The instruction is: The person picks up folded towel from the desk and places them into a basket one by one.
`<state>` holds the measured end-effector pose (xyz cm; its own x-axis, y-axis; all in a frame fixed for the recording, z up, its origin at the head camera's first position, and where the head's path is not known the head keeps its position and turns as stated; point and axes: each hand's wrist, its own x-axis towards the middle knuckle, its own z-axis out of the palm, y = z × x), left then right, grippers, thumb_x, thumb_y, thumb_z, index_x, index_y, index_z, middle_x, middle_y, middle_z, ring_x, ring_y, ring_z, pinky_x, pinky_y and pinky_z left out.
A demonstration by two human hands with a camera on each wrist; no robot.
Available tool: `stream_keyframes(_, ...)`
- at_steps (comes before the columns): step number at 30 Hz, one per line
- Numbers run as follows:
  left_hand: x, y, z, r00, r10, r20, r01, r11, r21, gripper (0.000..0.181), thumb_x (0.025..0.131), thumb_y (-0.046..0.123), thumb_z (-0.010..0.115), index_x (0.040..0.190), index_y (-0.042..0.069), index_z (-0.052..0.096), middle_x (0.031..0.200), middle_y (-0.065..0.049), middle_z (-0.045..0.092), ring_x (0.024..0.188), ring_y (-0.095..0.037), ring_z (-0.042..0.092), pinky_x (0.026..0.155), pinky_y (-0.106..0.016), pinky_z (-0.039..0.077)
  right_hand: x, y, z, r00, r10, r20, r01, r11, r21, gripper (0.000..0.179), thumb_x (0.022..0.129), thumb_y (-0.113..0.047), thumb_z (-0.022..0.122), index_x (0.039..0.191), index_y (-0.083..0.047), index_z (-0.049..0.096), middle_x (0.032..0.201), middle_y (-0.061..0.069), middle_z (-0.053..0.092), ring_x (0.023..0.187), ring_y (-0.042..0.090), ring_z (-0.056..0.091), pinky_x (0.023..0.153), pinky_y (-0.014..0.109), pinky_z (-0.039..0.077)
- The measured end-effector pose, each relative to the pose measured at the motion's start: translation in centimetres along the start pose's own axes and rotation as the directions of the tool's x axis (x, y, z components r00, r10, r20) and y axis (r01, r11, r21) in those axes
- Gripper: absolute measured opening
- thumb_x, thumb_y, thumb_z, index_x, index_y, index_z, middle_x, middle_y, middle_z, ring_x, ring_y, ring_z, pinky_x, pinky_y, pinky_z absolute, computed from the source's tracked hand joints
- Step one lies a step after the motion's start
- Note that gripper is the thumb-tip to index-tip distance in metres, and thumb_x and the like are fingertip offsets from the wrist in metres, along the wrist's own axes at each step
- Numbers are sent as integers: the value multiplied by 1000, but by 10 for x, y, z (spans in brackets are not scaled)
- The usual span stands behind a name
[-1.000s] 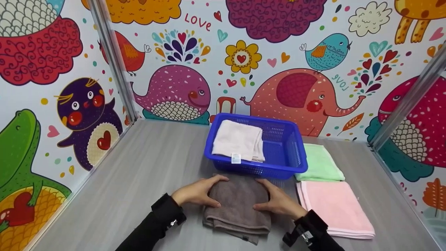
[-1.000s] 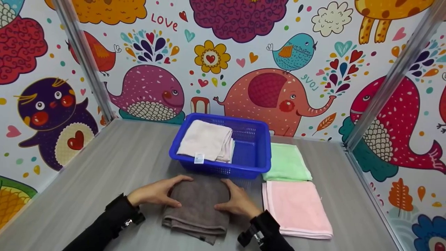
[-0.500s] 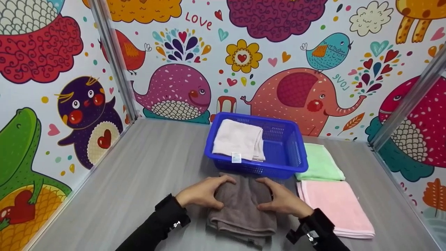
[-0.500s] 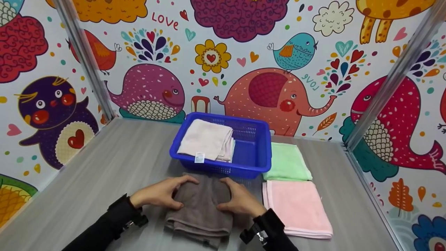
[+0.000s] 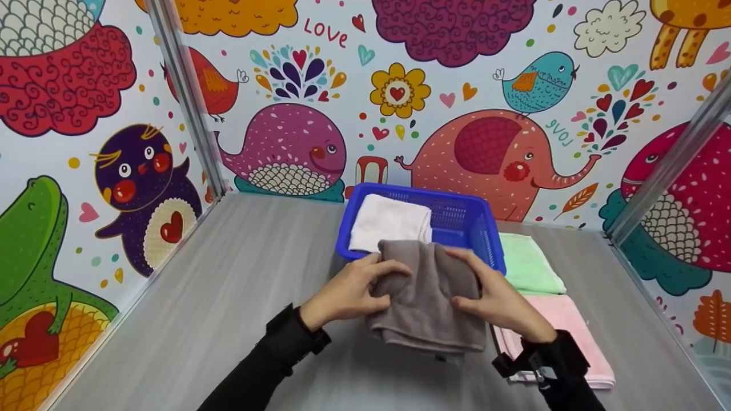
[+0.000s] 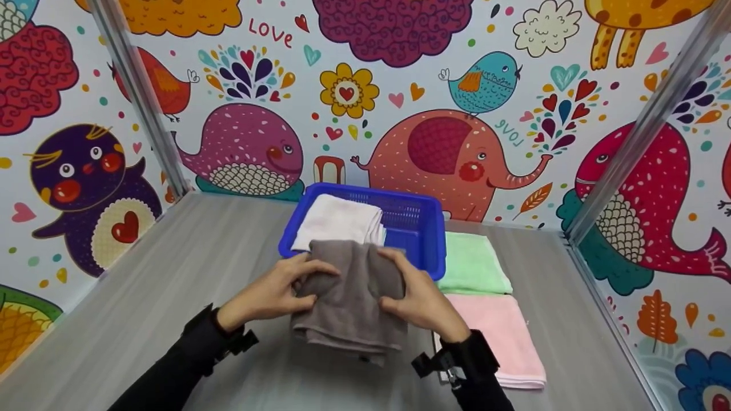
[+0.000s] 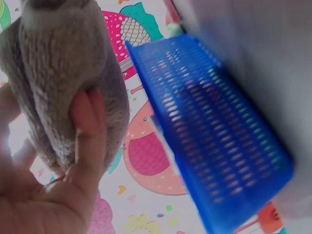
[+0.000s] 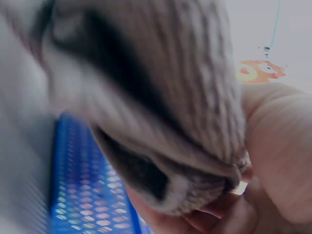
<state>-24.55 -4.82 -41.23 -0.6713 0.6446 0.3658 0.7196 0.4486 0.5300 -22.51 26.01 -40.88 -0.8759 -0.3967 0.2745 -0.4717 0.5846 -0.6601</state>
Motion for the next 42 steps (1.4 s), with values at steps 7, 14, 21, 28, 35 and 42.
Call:
stream_keyframes(7,29,0,5,993,10,-114,-13,999,-31,43,89,8,69,130,18,62,103,-7,59,82,-13,50,70,-25,40,5,-4,-23,999,14,-46,-14,1000,7,85,86,10,67,159,-23,40,161,11,43,135,33,50,108,61,45)
stream_keyframes(14,72,-6,25,951,-1,-308,-19,998,-62,16,92,6,68,105,14,75,104,-8,64,94,-18,58,83,-30,48,24,10,-45,955,0,-296,-21,998,-66,64,89,12,63,145,-17,59,140,17,58,123,30,53,104,52,44)
stream_keyframes(21,114,-16,58,880,-58,-471,11,995,-103,21,95,6,67,108,11,82,121,-14,59,107,-21,62,92,-31,52,45,49,-41,823,19,-568,-113,985,-130,25,92,7,66,106,-9,78,107,16,65,98,25,56,80,34,36)
stream_keyframes(28,127,-23,78,939,3,-343,29,996,87,36,105,14,56,138,2,64,146,-16,41,125,-24,61,102,-30,52,54,76,-32,782,35,-622,-182,968,-174,24,93,7,64,111,-1,77,114,24,63,109,43,61,92,54,46)
stream_keyframes(35,130,-35,88,988,-12,-155,64,939,337,48,112,28,42,148,0,53,152,-19,43,133,-28,57,113,-33,46,57,89,-27,865,86,-495,-207,958,-196,38,92,7,61,128,2,69,130,30,59,124,51,56,104,64,44)
stream_keyframes(42,128,-34,88,986,-166,-24,155,844,513,51,112,35,34,150,7,53,144,-16,57,126,-25,63,107,-34,51,64,91,-17,913,59,-403,-197,930,-310,37,90,7,64,127,4,70,125,30,63,116,51,61,100,63,46)
